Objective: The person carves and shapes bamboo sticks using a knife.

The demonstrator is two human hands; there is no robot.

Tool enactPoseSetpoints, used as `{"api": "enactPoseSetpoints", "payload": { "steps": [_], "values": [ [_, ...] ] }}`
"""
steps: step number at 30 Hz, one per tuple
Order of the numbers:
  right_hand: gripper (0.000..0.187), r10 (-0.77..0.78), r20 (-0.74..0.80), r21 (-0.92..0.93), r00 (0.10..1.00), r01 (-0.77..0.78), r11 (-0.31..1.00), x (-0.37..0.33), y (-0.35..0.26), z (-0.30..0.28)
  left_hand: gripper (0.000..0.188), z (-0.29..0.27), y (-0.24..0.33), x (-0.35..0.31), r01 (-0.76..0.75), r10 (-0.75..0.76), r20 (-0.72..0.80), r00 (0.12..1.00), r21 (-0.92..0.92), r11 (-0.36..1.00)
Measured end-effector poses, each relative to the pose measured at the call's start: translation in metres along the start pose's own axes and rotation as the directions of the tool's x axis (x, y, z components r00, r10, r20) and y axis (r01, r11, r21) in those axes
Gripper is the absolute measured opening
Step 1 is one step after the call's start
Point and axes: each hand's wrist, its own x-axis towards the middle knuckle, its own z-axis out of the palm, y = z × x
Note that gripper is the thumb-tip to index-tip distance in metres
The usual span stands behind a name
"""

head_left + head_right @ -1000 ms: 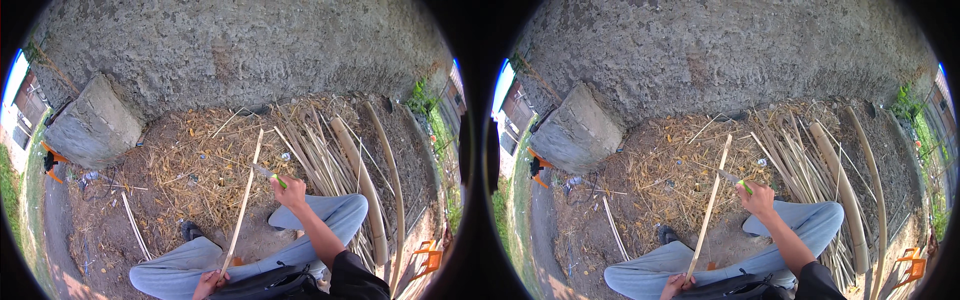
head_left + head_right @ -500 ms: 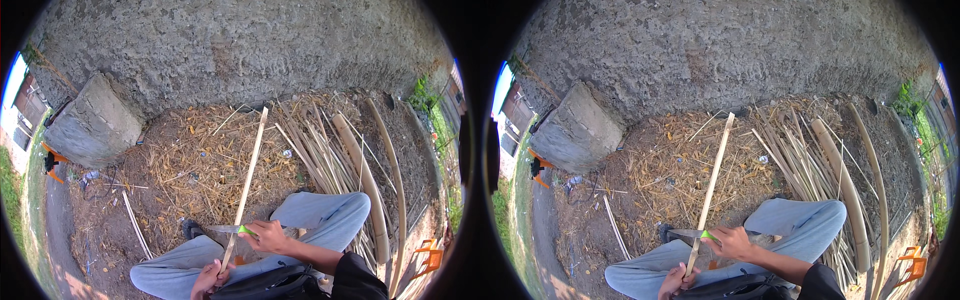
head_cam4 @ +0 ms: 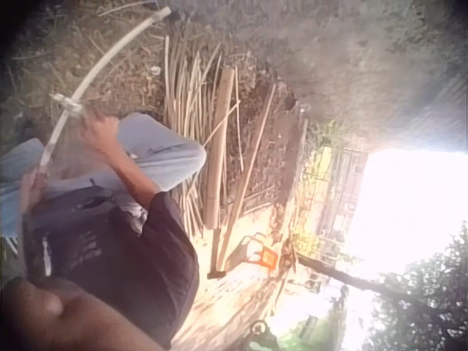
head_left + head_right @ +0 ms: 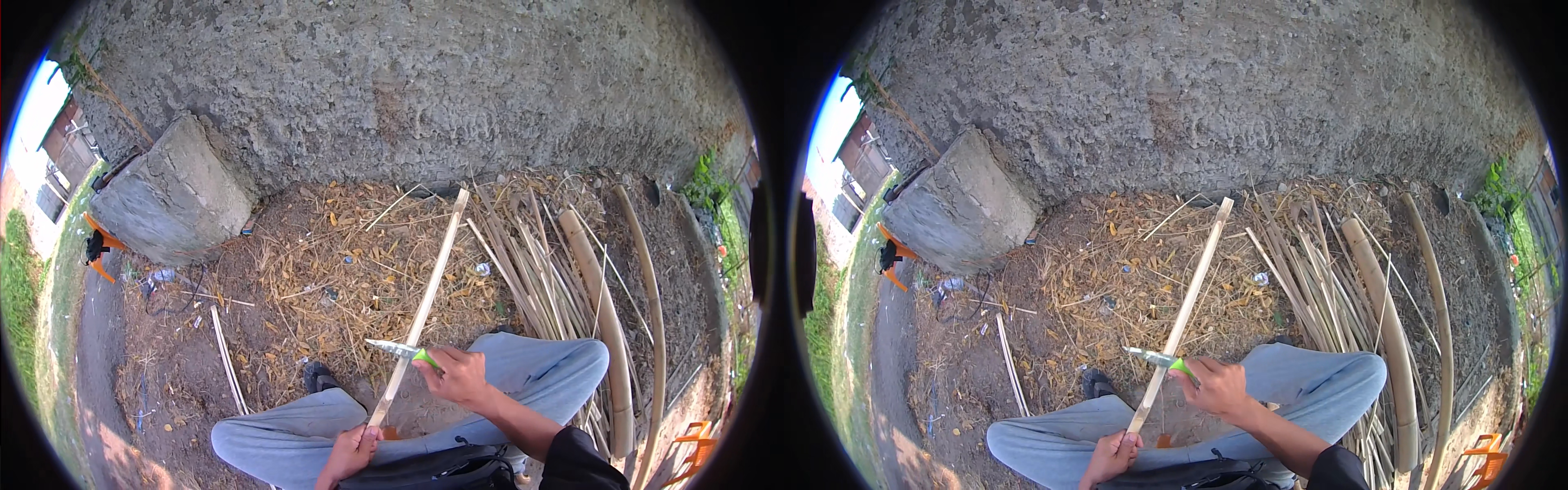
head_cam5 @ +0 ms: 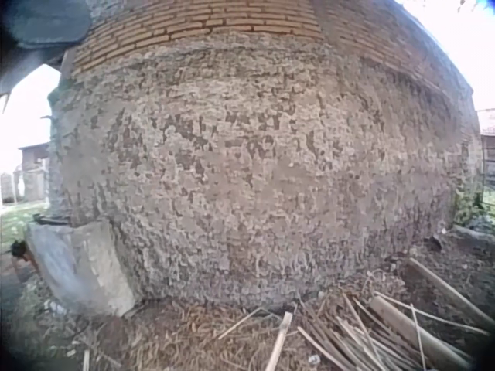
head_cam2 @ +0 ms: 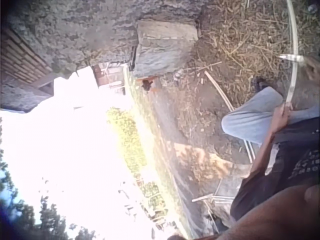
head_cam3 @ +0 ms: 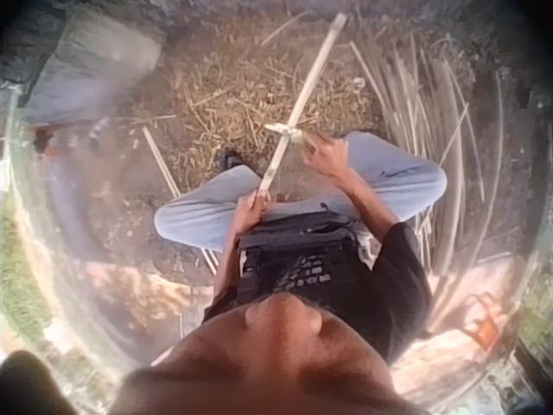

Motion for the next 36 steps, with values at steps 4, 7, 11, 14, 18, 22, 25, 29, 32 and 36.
{"api": "enactPoseSetpoints", "payload": {
  "steps": [4,7,11,14,18,22,25,29,32,36],
  "values": [
    [0.021,0.139,0.018,0.006,0.99,-0.139,0.99,0.021,0.037,-0.009,0.031,-0.003,-0.009,-0.007,-0.107,0.107,0.006,0.994,0.164,0.981],
    [0.019,0.082,-0.042,-0.026,0.996,-0.083,0.996,0.025,0.034,-0.003,0.034,0.0,-0.015,-0.011,-0.138,0.151,-0.06,0.987,0.176,0.975],
    [0.02,0.038,-0.066,-0.056,0.997,-0.042,0.998,0.024,0.039,0.004,0.04,-0.002,-0.022,-0.014,-0.127,0.152,-0.122,0.981,0.192,0.973],
    [0.024,0.162,-0.084,-0.102,0.983,-0.171,0.98,0.031,0.076,0.003,0.04,-0.006,-0.017,-0.03,-0.109,0.166,-0.139,0.976,0.346,0.932],
    [0.028,0.362,0.022,-0.23,0.932,-0.348,0.909,0.038,0.112,-0.015,0.041,-0.017,-0.02,-0.057,-0.014,0.02,-0.107,0.994,0.062,0.998],
    [0.025,0.222,-0.014,-0.036,0.975,-0.223,0.974,0.034,0.059,-0.014,0.043,-0.015,-0.008,-0.054,-0.042,0.046,-0.179,0.983,0.023,0.999],
    [0.022,0.13,0.019,0.189,0.991,-0.131,0.973,0.01,0.012,-0.003,0.044,-0.012,-0.003,-0.044,-0.042,0.06,-0.17,0.984,0.106,0.993],
    [0.023,-0.016,0.129,0.212,0.992,-0.012,0.977,-0.017,-0.029,0.001,0.039,-0.011,-0.011,-0.027,-0.052,0.117,-0.145,0.982,0.387,0.921],
    [0.024,-0.074,0.176,0.193,0.982,0.039,0.98,-0.035,-0.036,0.002,0.03,-0.009,-0.001,-0.013,-0.083,0.106,-0.066,0.992,0.296,0.951],
    [0.024,-0.122,0.153,0.175,0.981,0.094,0.98,-0.04,-0.031,0.001,0.031,0.001,0.005,-0.002,-0.104,0.121,-0.047,0.992,0.272,0.957]
  ]
}}
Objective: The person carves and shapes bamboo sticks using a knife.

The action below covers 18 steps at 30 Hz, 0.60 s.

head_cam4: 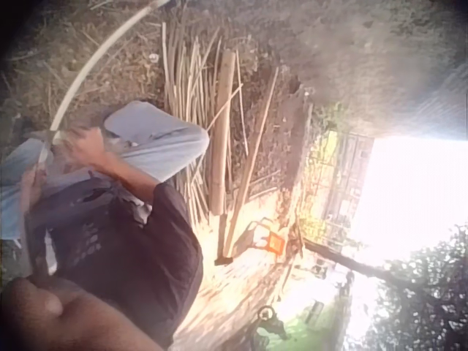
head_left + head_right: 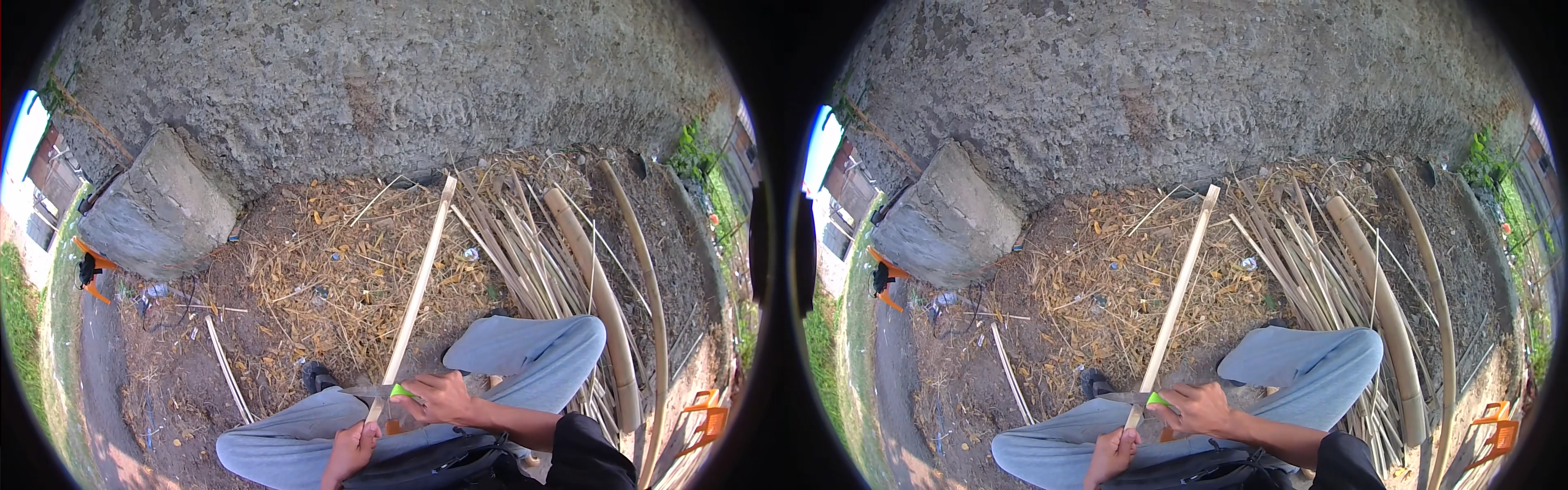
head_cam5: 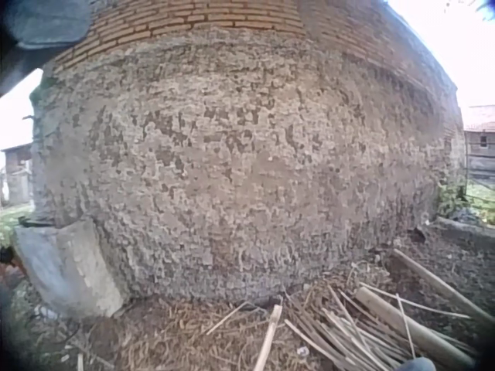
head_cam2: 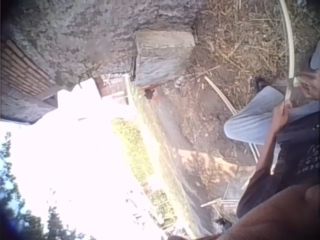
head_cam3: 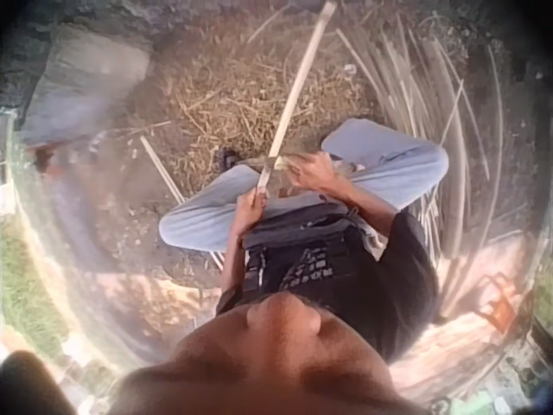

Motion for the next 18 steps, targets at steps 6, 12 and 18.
{"api": "enactPoseSetpoints", "payload": {
  "steps": [6,12,18],
  "values": [
    [0.022,-0.024,-0.035,-0.129,0.999,0.019,0.991,0.008,0.003,-0.007,0.031,0.006,0.003,0.008,-0.03,0.03,-0.034,0.999,-0.014,0.999],
    [0.021,0.115,-0.231,-0.128,0.966,-0.147,0.981,0.026,0.044,-0.011,0.029,-0.001,0.008,-0.005,-0.078,0.082,-0.036,0.996,0.083,0.993],
    [0.021,0.302,-0.367,-0.242,0.88,-0.404,0.882,0.046,0.085,-0.034,0.035,0.007,-0.002,-0.018,-0.255,0.284,-0.122,0.951,0.209,0.944]
  ]
}}
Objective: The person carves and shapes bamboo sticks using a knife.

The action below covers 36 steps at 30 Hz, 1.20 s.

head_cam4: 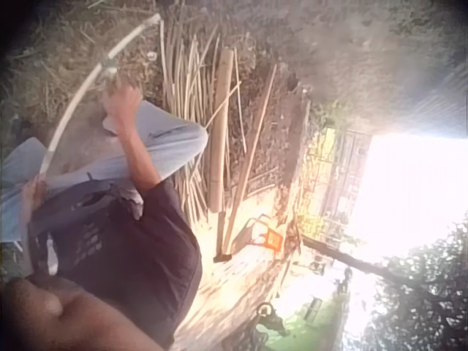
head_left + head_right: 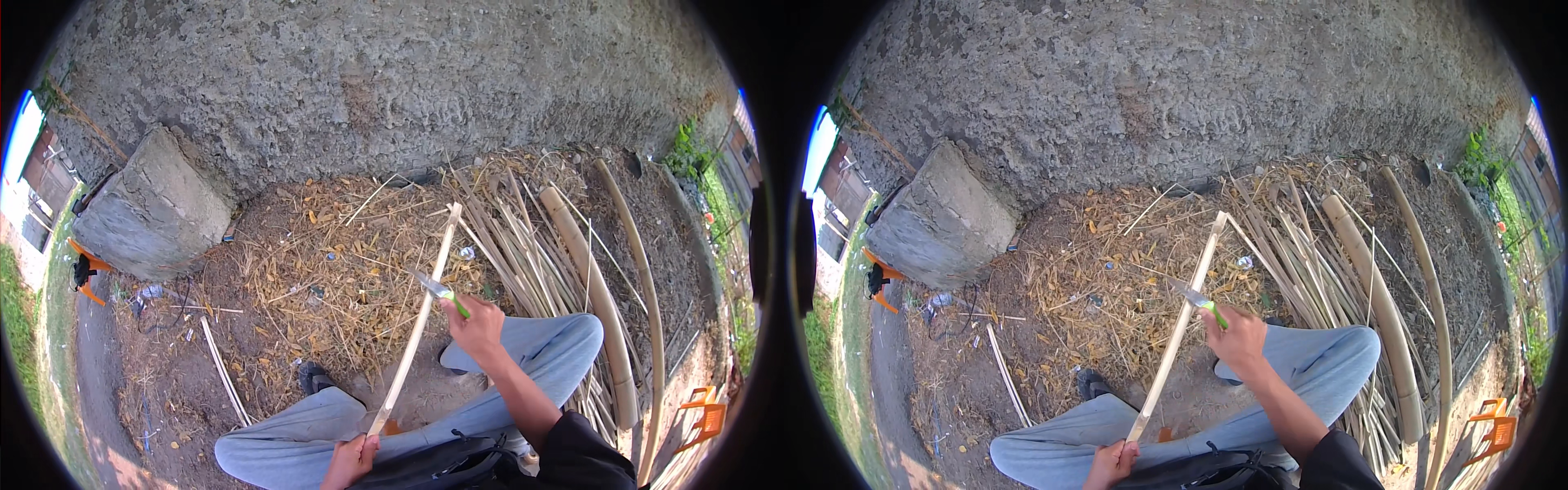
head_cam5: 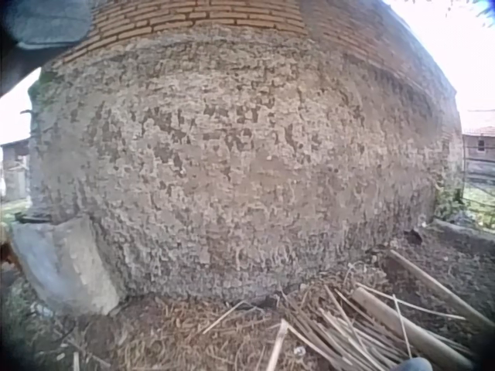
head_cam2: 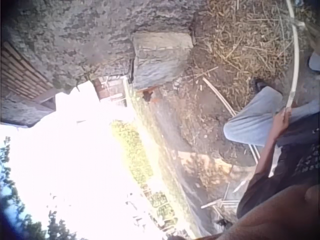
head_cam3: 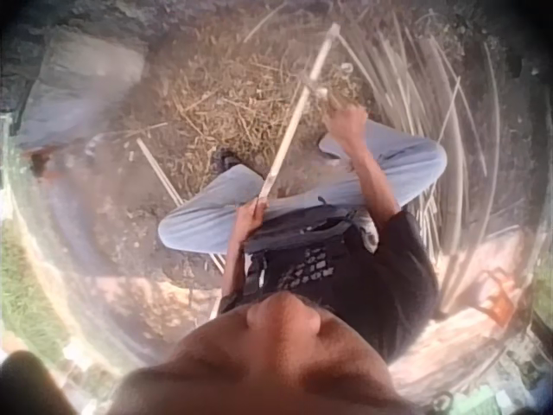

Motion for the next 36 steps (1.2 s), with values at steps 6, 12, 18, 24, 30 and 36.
{"api": "enactPoseSetpoints", "payload": {
  "steps": [6,12,18,24,30,36],
  "values": [
    [0.02,0.046,0.09,0.017,0.995,-0.048,0.999,0.01,0.004,-0.019,0.032,-0.011,-0.007,-0.006,0.173,-0.178,0.13,0.975,0.054,0.983],
    [0.018,-0.219,0.204,0.249,0.954,0.166,0.954,-0.051,-0.06,-0.024,0.032,-0.005,0.005,0.018,0.169,-0.17,0.08,0.982,0.019,0.985],
    [0.022,-0.315,0.02,0.203,0.949,0.305,0.931,-0.035,-0.048,-0.013,0.031,-0.004,-0.004,0.01,0.093,-0.094,0.007,0.996,0.117,0.989],
    [0.023,0.062,0.003,-0.053,0.998,-0.062,0.997,0.03,0.02,-0.015,0.029,-0.005,-0.005,-0.013,-0.022,0.021,0.002,1.0,0.039,0.999],
    [0.023,-0.015,0.058,0.123,0.998,0.008,0.992,0.015,-0.015,-0.022,0.03,-0.004,-0.028,-0.009,0.161,-0.177,0.064,0.982,0.207,0.965],
    [0.02,-0.148,0.103,0.23,0.984,0.121,0.966,-0.024,-0.044,-0.023,0.033,-0.009,0.001,0.001,0.152,-0.158,0.025,0.987,0.163,0.975]
  ]
}}
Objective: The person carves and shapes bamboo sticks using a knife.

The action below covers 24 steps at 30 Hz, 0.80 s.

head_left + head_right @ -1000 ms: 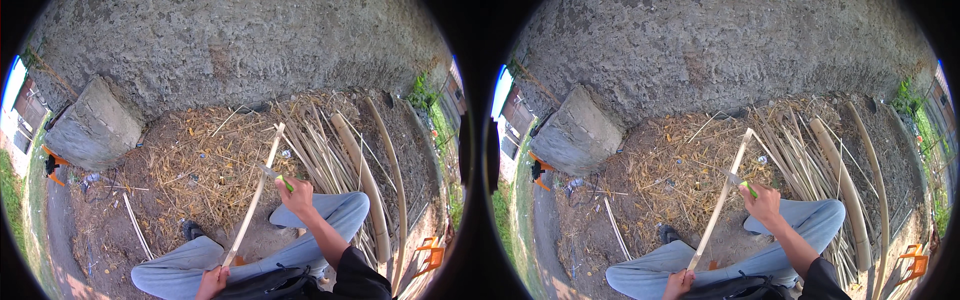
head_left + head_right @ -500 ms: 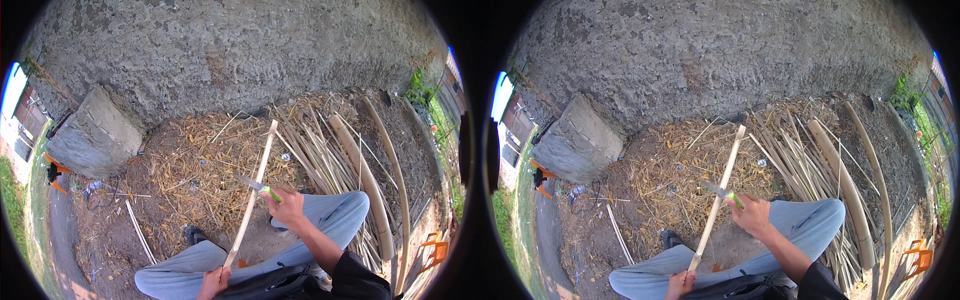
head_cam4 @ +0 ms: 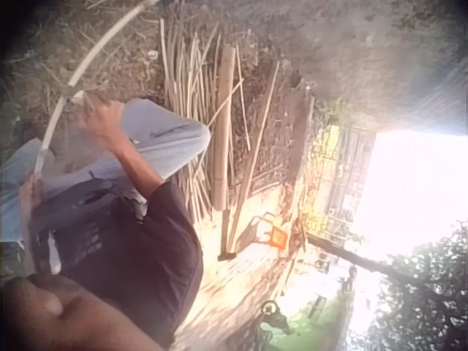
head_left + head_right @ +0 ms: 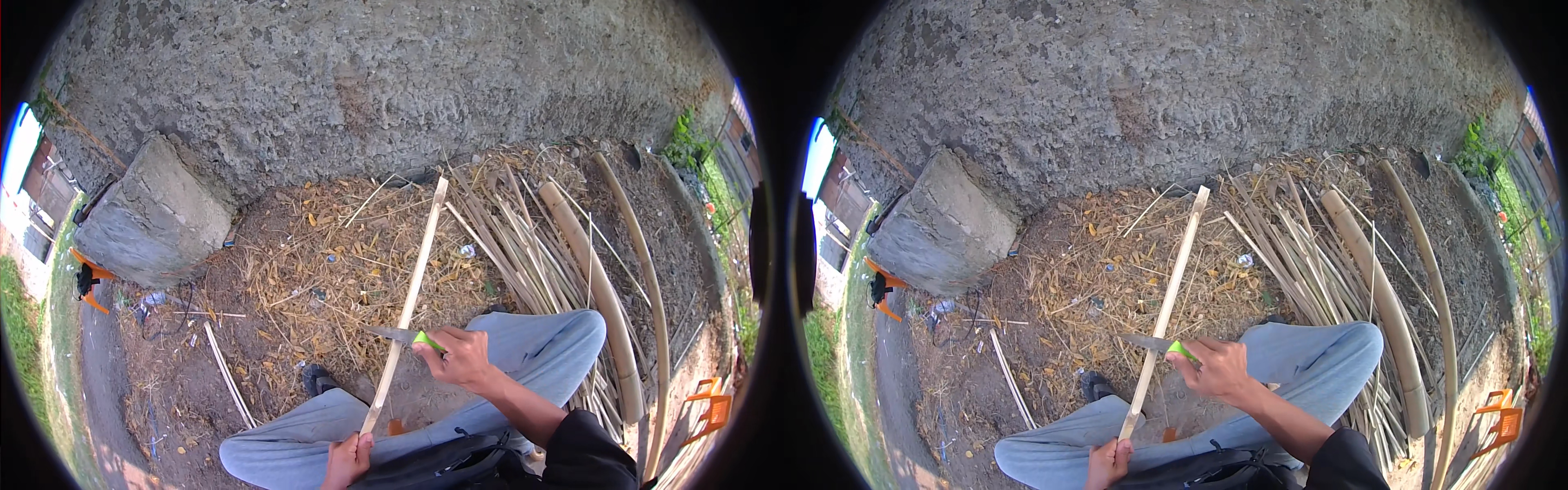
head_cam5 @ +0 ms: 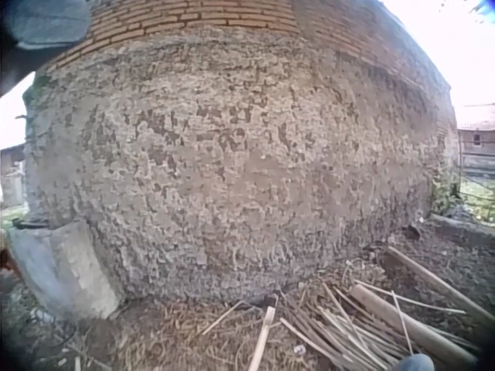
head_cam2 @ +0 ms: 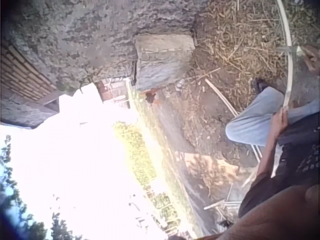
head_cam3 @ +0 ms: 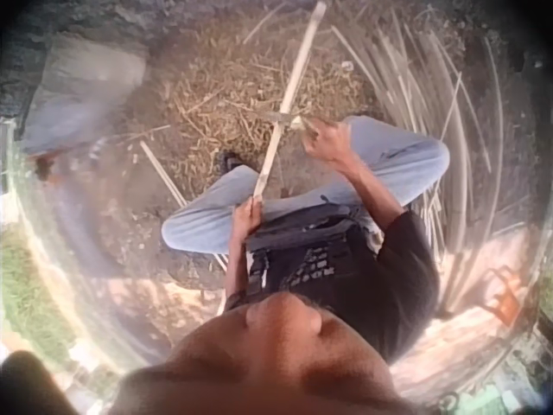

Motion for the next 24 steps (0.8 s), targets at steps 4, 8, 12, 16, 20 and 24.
{"api": "enactPoseSetpoints", "payload": {
  "steps": [4,8,12,16,20,24],
  "values": [
    [0.025,-0.025,-0.136,-0.108,0.99,0.01,0.994,0.019,0.022,0.008,0.031,0.004,-0.013,-0.005,0.004,-0.005,-0.032,0.999,-0.011,1.0],
    [0.027,0.159,-0.203,-0.216,0.966,-0.202,0.955,0.047,0.082,-0.016,0.029,-0.003,-0.011,-0.019,0.041,-0.044,0.112,0.993,0.037,0.998],
    [0.026,0.099,-0.305,-0.262,0.947,-0.183,0.947,0.062,0.086,-0.028,0.029,0.0,-0.026,-0.024,-0.146,0.146,-0.053,0.988,0.004,0.989],
    [0.022,0.065,-0.18,-0.18,0.982,-0.098,0.979,0.04,0.046,-0.011,0.029,-0.002,-0.028,-0.019,0.09,-0.09,0.013,0.996,-0.171,0.981],
    [0.02,-0.122,0.083,-0.017,0.989,0.124,0.992,-0.004,-0.003,0.008,0.029,0.003,-0.032,-0.015,-0.055,0.052,-0.099,0.994,-0.029,0.998],
    [0.019,-0.121,-0.005,-0.05,0.993,0.121,0.991,0.0,0.005,0.01,0.028,0.003,-0.019,-0.018,-0.033,0.031,-0.148,0.989,-0.007,0.999]
  ]
}}
